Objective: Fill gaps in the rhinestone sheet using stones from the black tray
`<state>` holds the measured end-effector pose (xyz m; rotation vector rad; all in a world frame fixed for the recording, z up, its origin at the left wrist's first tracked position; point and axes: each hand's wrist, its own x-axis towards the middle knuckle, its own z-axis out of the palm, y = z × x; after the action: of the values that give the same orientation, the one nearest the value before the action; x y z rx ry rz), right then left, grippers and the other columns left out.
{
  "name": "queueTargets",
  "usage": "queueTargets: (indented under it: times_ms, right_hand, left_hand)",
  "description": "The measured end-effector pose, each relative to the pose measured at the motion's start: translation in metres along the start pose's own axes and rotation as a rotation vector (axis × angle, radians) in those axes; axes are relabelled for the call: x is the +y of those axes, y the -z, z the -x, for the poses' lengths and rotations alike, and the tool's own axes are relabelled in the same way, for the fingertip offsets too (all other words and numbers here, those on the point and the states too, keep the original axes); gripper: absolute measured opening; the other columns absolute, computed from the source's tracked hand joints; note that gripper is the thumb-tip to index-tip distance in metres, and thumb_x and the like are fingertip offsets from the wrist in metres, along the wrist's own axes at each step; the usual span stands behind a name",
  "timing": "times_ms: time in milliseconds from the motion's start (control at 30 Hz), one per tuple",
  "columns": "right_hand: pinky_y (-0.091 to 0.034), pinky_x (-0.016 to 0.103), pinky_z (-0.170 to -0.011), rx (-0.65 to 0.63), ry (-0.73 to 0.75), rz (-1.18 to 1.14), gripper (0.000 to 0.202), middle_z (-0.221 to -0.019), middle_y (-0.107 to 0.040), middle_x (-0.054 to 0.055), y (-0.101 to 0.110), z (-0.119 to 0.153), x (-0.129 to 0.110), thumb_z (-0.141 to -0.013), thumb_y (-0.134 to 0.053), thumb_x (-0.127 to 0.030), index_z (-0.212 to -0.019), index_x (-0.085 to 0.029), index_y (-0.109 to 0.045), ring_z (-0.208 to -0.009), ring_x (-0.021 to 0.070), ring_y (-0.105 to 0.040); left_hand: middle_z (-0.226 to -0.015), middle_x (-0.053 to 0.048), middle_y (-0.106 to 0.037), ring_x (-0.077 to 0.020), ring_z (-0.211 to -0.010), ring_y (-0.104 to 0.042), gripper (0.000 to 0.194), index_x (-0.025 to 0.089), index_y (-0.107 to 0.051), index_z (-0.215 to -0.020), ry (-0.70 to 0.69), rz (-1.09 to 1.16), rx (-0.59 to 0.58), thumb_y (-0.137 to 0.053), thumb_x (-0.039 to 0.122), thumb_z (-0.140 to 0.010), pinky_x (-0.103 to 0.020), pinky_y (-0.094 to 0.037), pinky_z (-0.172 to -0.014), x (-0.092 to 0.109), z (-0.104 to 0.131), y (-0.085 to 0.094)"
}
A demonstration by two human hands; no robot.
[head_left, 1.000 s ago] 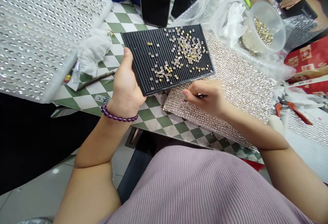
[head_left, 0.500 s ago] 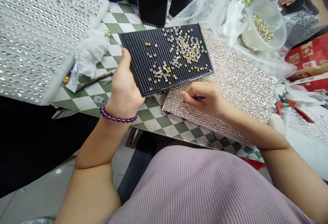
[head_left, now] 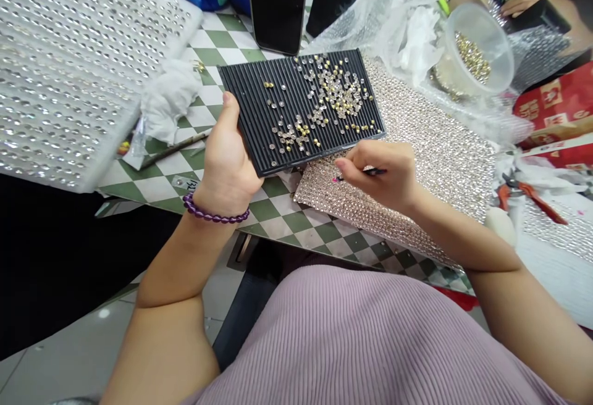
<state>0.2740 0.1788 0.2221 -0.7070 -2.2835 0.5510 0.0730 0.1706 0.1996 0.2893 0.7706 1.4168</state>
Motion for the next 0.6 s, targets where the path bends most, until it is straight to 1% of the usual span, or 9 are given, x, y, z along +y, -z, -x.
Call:
queueTargets:
  times_ms: [100,167,267,367,500,600]
  right_hand:
    - [-0.030,0.019,-0.042,0.184,-0.053,0.023,0.036,-0.051,-0.048,-0.002,0.010,-0.012,0.007,-0.084,-0.057,-0.020,-0.054,-0.016,-0.038,-0.048,0.0040,-0.046]
    - [-0.028,0.019,-0.041,0.259,-0.113,0.076,0.040,-0.050,-0.045,-0.002,0.014,-0.020,0.014,-0.086,-0.057,-0.027,-0.053,-0.016,-0.036,-0.046,0.0039,-0.043]
    - [-0.026,0.019,-0.041,0.268,-0.154,0.121,0.044,-0.049,-0.043,-0.003,0.016,-0.029,0.022,-0.085,-0.058,-0.036,-0.052,-0.016,-0.035,-0.044,0.0032,-0.039]
    - [-0.023,0.019,-0.042,0.255,-0.142,0.153,0.046,-0.049,-0.041,-0.003,0.013,-0.032,0.026,-0.086,-0.057,-0.039,-0.052,-0.015,-0.036,-0.044,0.0025,-0.035]
    - [-0.022,0.019,-0.043,0.202,-0.128,0.177,0.044,-0.049,-0.040,-0.003,0.012,-0.033,0.026,-0.085,-0.058,-0.035,-0.052,-0.015,-0.037,-0.045,0.0021,-0.033]
    - [-0.026,0.019,-0.044,0.239,-0.154,0.127,0.041,-0.050,-0.041,-0.003,0.016,-0.030,0.018,-0.085,-0.058,-0.029,-0.053,-0.015,-0.036,-0.046,0.0026,-0.038]
  left_hand:
    - [-0.133,-0.006,-0.051,-0.0216,-0.134,-0.036,0.044,0.018,-0.056,-0.110,-0.020,-0.035,-0.011,-0.023,0.042,-0.095,-0.040,-0.030,-0.114,-0.001,0.000,0.000]
    - [-0.133,-0.006,-0.051,-0.0218,-0.133,-0.036,0.043,0.019,-0.056,-0.109,-0.024,-0.044,-0.006,-0.023,0.042,-0.094,-0.040,-0.031,-0.114,-0.001,0.001,0.000]
    - [-0.132,-0.005,-0.052,-0.0213,-0.132,-0.038,0.042,0.019,-0.056,-0.108,-0.010,-0.050,0.014,-0.023,0.042,-0.095,-0.040,-0.031,-0.114,0.000,0.001,-0.001]
    - [-0.128,-0.003,-0.055,-0.0198,-0.131,-0.040,0.044,0.019,-0.055,-0.106,0.003,-0.050,0.005,-0.019,0.042,-0.096,-0.042,-0.031,-0.113,0.001,0.002,-0.001]
    - [-0.128,-0.003,-0.054,-0.0188,-0.129,-0.042,0.045,0.019,-0.055,-0.102,0.005,-0.040,-0.006,-0.017,0.042,-0.096,-0.038,-0.033,-0.112,0.002,0.002,-0.003]
    - [-0.128,-0.006,-0.052,-0.0204,-0.129,-0.042,0.046,0.013,-0.051,-0.109,0.005,-0.004,0.002,-0.016,0.040,-0.097,-0.042,-0.032,-0.111,0.002,0.001,-0.003]
